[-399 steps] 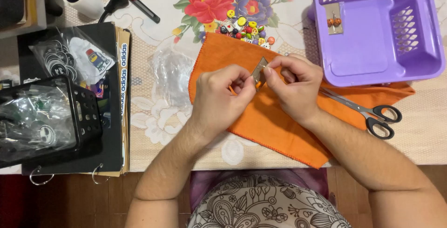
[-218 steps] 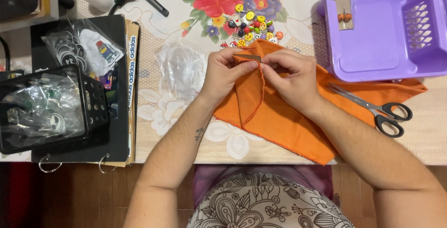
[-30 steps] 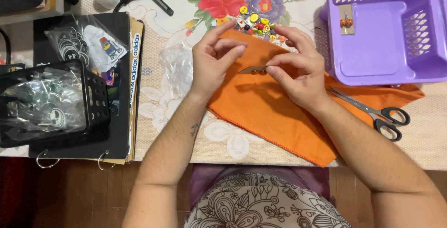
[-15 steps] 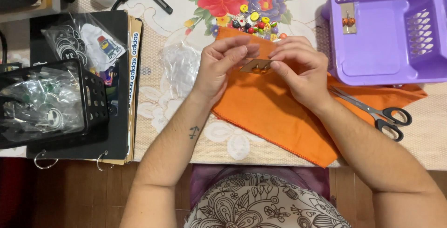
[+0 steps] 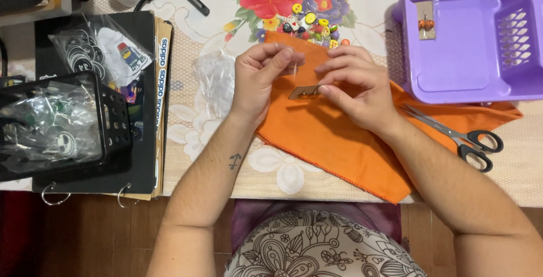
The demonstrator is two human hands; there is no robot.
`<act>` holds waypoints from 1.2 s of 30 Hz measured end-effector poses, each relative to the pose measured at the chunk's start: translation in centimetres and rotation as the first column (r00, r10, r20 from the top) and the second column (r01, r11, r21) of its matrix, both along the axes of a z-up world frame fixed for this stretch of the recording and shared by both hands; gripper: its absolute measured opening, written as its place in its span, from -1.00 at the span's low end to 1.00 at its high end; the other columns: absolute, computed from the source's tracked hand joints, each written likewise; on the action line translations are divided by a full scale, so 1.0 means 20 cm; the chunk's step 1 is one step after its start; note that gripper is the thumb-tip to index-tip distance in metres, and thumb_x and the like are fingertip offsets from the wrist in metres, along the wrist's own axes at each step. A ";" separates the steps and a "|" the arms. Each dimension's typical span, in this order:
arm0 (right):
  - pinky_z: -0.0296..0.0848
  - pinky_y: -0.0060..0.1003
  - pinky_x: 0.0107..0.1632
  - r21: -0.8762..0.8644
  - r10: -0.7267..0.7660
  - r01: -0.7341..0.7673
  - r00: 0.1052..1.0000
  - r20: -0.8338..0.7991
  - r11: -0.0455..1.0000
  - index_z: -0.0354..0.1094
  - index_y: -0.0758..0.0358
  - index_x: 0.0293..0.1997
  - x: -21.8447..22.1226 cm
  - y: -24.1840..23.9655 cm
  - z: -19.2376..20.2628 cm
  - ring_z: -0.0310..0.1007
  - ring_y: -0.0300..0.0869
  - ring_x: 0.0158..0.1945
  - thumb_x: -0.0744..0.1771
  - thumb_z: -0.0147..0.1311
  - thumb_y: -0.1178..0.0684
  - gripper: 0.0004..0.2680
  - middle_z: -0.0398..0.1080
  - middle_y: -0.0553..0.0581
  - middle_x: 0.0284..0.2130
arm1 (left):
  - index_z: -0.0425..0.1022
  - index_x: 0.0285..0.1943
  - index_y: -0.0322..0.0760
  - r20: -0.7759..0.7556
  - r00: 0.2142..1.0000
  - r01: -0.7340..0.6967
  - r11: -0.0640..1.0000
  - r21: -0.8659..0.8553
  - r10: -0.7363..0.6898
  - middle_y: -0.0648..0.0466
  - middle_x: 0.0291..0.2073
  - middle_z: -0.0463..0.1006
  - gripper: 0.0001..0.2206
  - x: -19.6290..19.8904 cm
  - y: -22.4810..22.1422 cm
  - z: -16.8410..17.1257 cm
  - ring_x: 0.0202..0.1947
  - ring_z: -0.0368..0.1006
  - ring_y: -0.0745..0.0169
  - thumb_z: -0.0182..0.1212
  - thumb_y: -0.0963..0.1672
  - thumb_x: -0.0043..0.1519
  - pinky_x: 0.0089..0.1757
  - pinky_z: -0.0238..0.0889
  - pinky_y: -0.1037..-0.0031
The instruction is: Attaching decorative earrings to a small cardboard holder and then pinning them onto an orange piece of fabric.
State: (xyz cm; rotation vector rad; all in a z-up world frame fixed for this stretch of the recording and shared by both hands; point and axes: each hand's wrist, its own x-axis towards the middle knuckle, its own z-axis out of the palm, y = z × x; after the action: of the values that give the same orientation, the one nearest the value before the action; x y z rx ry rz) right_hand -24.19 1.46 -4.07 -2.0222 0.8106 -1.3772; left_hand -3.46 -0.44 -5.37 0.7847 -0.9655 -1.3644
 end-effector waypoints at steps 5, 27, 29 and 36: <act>0.32 -0.04 0.22 0.021 -0.006 0.006 1.000 -0.011 1.000 0.53 0.27 -0.28 0.01 0.01 0.02 0.44 0.08 0.04 0.32 0.30 0.15 -0.95 0.55 0.16 -0.26 | 0.51 -0.16 -0.38 -0.008 1.000 0.030 1.000 -0.009 -0.030 -0.20 -0.27 0.67 -0.84 -0.01 0.01 0.01 -0.21 0.66 0.10 0.36 -0.16 0.22 -0.19 0.55 0.51; 0.24 0.01 0.46 -0.144 -0.113 0.120 0.992 0.050 0.982 0.35 0.38 -0.16 -0.12 -0.09 0.45 0.25 0.06 0.21 0.44 0.12 0.11 -0.87 0.32 0.31 -0.02 | 0.63 -0.11 -0.28 0.538 0.787 -0.022 0.886 -0.464 0.302 0.11 -0.20 0.68 -0.92 -0.03 0.11 0.15 -0.18 0.63 0.36 0.22 -0.21 0.31 -0.12 0.49 0.60; 0.23 0.01 0.46 -0.121 -0.095 0.104 0.993 0.076 0.987 0.36 0.33 -0.17 -0.10 -0.10 0.41 0.25 0.08 0.23 0.43 0.13 0.07 -0.87 0.34 0.26 -0.04 | 0.63 -0.13 -0.29 0.520 0.802 -0.032 0.891 -0.453 0.293 0.09 -0.21 0.68 -0.92 -0.04 0.12 0.17 -0.18 0.63 0.34 0.24 -0.21 0.29 -0.09 0.50 0.60; 0.28 -0.04 0.51 0.006 -0.117 0.118 0.982 0.147 0.993 0.34 0.23 -0.16 -0.15 -0.02 0.47 0.30 0.05 0.28 0.40 0.13 0.05 -0.89 0.36 0.21 -0.07 | 0.61 -0.24 -0.30 0.453 0.861 0.020 0.873 -0.487 0.232 0.03 -0.31 0.68 -0.92 -0.08 0.11 0.26 -0.25 0.64 0.31 0.42 -0.25 0.15 -0.11 0.50 0.59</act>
State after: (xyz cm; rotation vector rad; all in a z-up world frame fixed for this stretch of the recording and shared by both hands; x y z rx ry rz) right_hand -27.16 1.16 5.31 -1.8751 0.8740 -1.5733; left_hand -5.12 1.84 -0.16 0.8065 -1.5708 -0.7646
